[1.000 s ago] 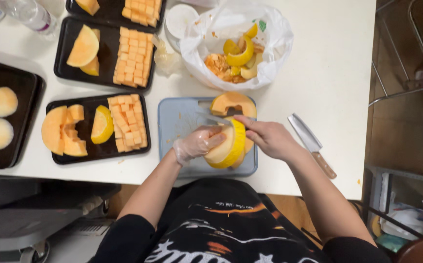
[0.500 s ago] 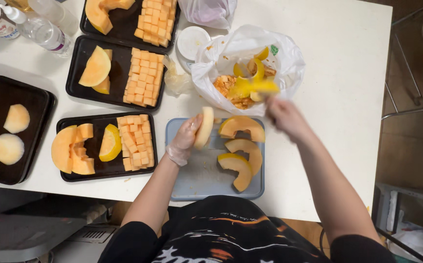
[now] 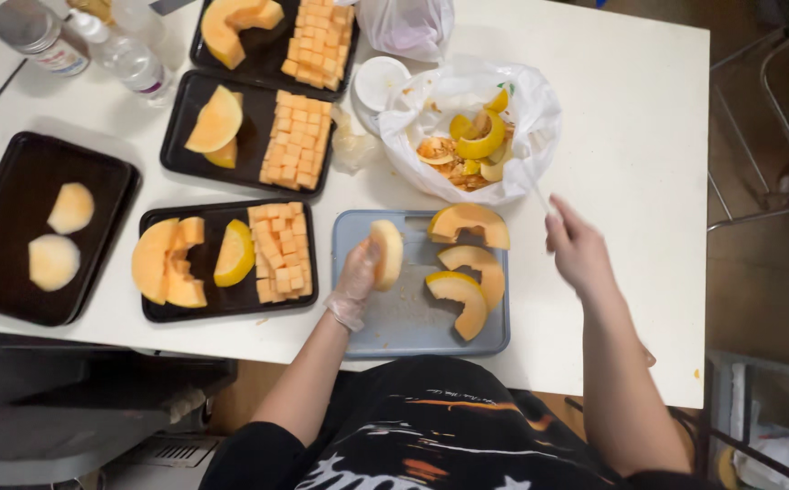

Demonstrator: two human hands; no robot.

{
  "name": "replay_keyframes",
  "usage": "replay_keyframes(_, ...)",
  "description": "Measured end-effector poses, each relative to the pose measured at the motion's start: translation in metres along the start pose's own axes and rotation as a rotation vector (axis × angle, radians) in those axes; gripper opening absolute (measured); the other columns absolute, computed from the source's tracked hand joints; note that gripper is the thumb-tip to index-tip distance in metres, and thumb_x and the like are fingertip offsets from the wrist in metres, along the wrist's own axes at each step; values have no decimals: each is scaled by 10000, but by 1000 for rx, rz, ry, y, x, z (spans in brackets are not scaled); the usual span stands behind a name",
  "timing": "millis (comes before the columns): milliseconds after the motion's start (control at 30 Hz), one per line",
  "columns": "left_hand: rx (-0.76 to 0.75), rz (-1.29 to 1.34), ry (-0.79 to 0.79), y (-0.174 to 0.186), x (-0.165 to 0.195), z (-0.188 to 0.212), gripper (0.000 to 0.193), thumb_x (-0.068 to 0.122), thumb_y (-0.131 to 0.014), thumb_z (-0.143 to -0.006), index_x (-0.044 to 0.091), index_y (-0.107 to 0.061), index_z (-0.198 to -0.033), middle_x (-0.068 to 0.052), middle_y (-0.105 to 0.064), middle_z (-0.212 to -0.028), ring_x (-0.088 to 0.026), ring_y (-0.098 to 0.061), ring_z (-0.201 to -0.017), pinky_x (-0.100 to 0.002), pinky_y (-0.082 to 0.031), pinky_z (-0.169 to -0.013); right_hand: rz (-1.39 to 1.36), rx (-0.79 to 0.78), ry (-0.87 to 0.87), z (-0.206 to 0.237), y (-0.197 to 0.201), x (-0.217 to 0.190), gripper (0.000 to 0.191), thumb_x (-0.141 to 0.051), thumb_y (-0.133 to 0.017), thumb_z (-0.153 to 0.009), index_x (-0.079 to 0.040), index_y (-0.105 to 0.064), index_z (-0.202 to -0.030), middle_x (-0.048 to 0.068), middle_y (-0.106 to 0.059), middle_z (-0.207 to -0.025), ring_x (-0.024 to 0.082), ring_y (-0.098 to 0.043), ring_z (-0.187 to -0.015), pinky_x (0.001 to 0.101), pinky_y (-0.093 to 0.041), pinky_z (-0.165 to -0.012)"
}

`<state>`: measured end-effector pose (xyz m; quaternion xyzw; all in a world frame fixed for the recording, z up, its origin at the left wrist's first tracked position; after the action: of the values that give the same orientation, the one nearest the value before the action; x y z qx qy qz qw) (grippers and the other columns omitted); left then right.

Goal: The person peels the rind off melon wedges with a small paring knife over a cutting board, drops the rind pieces into a plastic bag, and places the peeled melon pieces onto black trays alongside trays of already cubed melon.

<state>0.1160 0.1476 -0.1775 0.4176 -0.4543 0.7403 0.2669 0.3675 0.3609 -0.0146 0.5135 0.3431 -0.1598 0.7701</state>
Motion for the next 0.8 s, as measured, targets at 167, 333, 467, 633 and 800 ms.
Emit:
replay_keyframes(167,-86,-160,-71,6,11,46,716,408,-794,-850,34,-538,-1404,30,-585,-1033,-76,-551,-906,-239,-496,-788,-142,-170,-58,76,-55,33,430,-272,-530,-1047,-114,-608,-1439,10,-570,-694,89,-502,-637,258,-435,-591)
replay_keyframes(333,101,-77,30,58,25,88,639,167,-658,-805,62,-485,-1412,-32,-621,-843,-144,-554,-710,-301,-473,-632,-280,-285,-120,127,-106,37,440,-233,-495,-1042,-130,-603,-1456,-19,-494,-662,70,-411,-578,241,-350,-512)
replay_keyframes(467,391,189,-23,163,58,126,446,186,-647,-977,-186,-617,-1221,-115,-661,-918,-192,-637,-815,-333,-538,-737,-326,-361,-135,147,-160,22,432,-251,-497,-1057,-109,-604,-1451,-16,-471,-679,69,-392,-567,238,-315,-488)
replay_keyframes(633,650,317,-106,308,146,183,437,324,-525,-993,-7,-594,-1269,-117,-710,-973,-215,-711,-834,-371,-588,-752,-321,-417,-180,159,-229,-13,443,-287,-501,-1049,-107,-592,-1444,-1,-527,-703,81,-417,-550,238,-337,-474)
replay_keyframes(800,964,-130,-55,419,242,225,338,284,-640,-977,32,-690,-1196,-51,-720,-1007,-155,-691,-862,-354,-567,-708,-318,-436,-138,167,-293,-78,448,-286,-506,-1056,-100,-583,-1456,-2,-536,-715,80,-433,-572,232,-357,-496)
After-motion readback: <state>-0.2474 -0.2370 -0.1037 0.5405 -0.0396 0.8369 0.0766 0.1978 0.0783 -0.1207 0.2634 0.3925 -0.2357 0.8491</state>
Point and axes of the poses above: each hand's wrist, its own z-axis away from the middle knuckle, its own y-axis out of the back of the hand, x = y × z, the point moved 7 cm from there along -z, towards the middle knuckle
